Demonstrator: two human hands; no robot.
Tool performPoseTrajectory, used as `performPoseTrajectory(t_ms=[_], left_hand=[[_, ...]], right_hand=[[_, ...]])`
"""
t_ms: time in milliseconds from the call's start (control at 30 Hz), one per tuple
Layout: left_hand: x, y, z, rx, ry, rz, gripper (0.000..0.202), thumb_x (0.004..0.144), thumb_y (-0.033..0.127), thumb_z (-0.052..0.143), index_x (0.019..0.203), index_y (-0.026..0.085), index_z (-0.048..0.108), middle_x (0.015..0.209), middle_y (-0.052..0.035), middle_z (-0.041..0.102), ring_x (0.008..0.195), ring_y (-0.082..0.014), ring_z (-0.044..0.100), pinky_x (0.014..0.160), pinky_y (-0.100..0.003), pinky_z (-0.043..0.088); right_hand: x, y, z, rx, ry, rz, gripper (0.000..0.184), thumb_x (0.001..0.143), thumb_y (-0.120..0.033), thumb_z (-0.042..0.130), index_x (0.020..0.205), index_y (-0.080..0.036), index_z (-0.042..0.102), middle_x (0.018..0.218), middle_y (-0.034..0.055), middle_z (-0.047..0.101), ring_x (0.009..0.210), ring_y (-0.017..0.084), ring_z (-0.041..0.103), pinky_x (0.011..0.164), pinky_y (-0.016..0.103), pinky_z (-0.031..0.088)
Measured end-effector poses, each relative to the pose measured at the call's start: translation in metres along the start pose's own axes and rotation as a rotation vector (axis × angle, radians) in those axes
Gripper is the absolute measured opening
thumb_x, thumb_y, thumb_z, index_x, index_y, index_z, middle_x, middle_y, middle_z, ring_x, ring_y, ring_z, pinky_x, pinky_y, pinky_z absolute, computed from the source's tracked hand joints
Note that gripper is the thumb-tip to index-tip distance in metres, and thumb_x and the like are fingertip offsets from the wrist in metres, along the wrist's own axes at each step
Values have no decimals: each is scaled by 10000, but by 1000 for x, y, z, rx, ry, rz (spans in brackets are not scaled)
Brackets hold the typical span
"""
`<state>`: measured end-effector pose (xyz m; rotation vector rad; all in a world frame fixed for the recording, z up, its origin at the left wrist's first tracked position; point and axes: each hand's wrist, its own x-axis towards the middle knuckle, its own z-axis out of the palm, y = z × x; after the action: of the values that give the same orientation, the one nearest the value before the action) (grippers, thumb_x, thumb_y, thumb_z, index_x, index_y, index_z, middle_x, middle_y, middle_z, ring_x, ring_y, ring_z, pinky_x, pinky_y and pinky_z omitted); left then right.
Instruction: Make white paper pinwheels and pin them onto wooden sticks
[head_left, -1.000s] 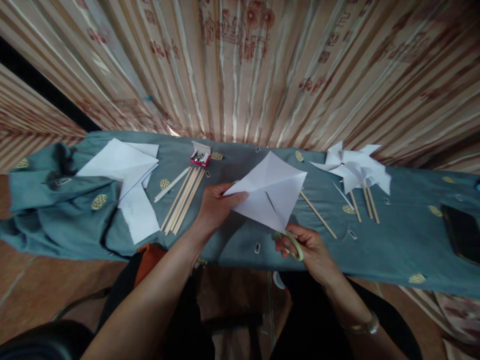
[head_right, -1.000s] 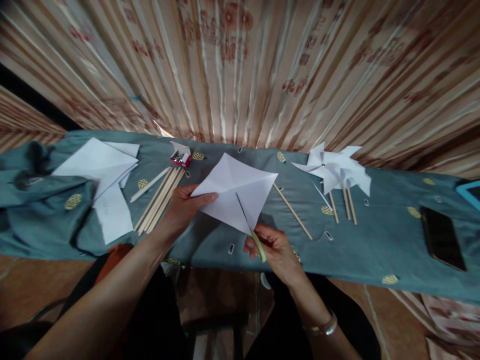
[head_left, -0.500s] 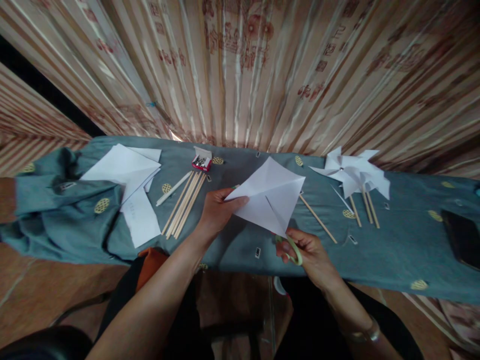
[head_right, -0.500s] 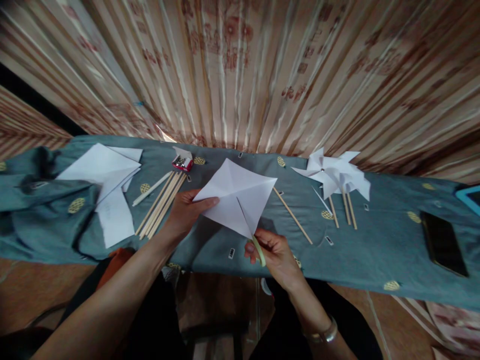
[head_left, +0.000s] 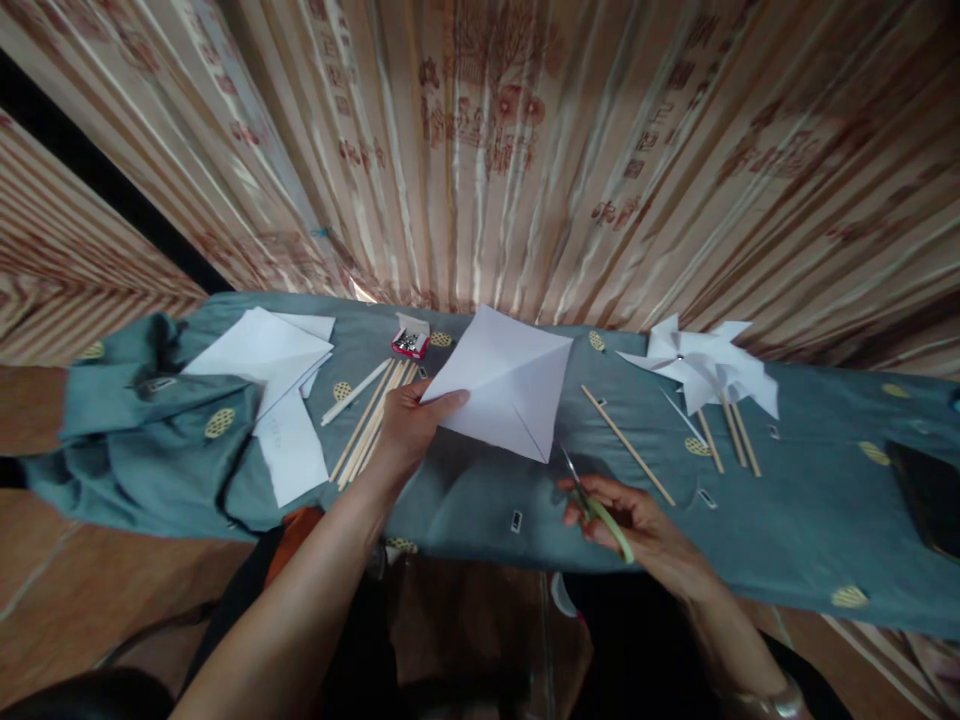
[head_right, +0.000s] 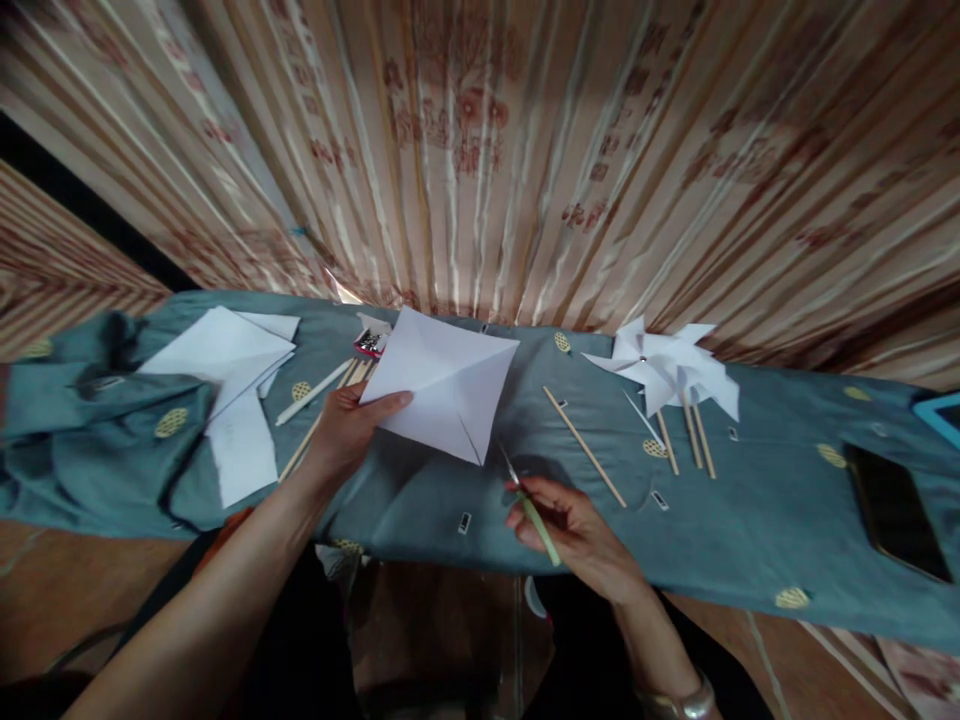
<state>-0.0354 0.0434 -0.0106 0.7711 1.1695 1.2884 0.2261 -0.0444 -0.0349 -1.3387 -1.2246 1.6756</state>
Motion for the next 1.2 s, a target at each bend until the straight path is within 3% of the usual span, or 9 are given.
performPoseTrajectory(t_ms=[133,267,433,567,667,800,933,1100,1200], left_hand=[[-1,-1,-5,58,-48,-36,264,528,243,845,756,135,769,681,-36,734,585,-168,641,594,-281,505],[-4,-14,-5,264,-261,-110,218,558,267,820,730,139,779,650,-52,724,552,-180,627,544,-277,483],[-8,-28,-3,474,-408,-93,118,550,247,804,637,177,766,591,-41,704,520,-182,601,489,-259,453],[-11,-28,-1,462,-443,-95,162,537,216,802,694,186,776,674,-38,732,595,-196,639,549,-265,478],[-13,-23,1,362,-385,-125,362,508,216,841,860,163,774,762,-45,748,671,-202,662,647,-287,500],[-17,-17,7,69,-232,-132,682,573,364,849,1194,169,644,900,-58,740,836,-217,676,750,-314,504],[-30,-22,18,-132,-334,-209,820,552,448,856,1269,167,575,1169,-120,686,1081,-288,631,871,-363,495],[-51,-38,33,-33,-471,-177,695,509,341,892,1135,158,652,1146,-113,704,1123,-326,609,975,-414,452],[-56,-41,36,-34,-465,-158,598,557,354,866,1094,182,668,1149,-99,704,1152,-326,596,995,-414,443]], right_hand=[[2,-5,-22,-54,315,-174,498,624,-516,826,1008,-221,708,779,57,741,657,185,651,615,306,526],[5,-12,-28,-108,556,-352,487,637,-439,832,1057,-246,677,915,63,760,836,225,686,744,350,536],[7,-20,-17,-235,490,-356,531,596,-324,846,1092,-242,676,875,32,757,748,188,664,672,313,500],[9,-17,-8,-379,440,-341,452,635,-319,813,1064,-225,707,779,7,732,690,168,643,639,296,476],[12,-14,-8,-410,463,-338,414,658,-342,792,1043,-211,713,750,6,724,654,161,625,631,300,471],[18,-12,-8,-321,560,-382,417,641,-340,790,1025,-206,699,693,-11,703,609,153,598,600,290,464],[28,-11,-2,-276,647,-421,396,678,-339,765,1042,-209,679,655,-35,668,583,134,563,599,282,457],[40,-9,13,-251,702,-422,409,679,-329,763,1055,-209,656,652,-45,631,630,144,579,654,298,470],[47,-11,19,-208,693,-415,403,676,-334,760,1042,-206,651,642,-45,629,611,142,572,650,302,466]])
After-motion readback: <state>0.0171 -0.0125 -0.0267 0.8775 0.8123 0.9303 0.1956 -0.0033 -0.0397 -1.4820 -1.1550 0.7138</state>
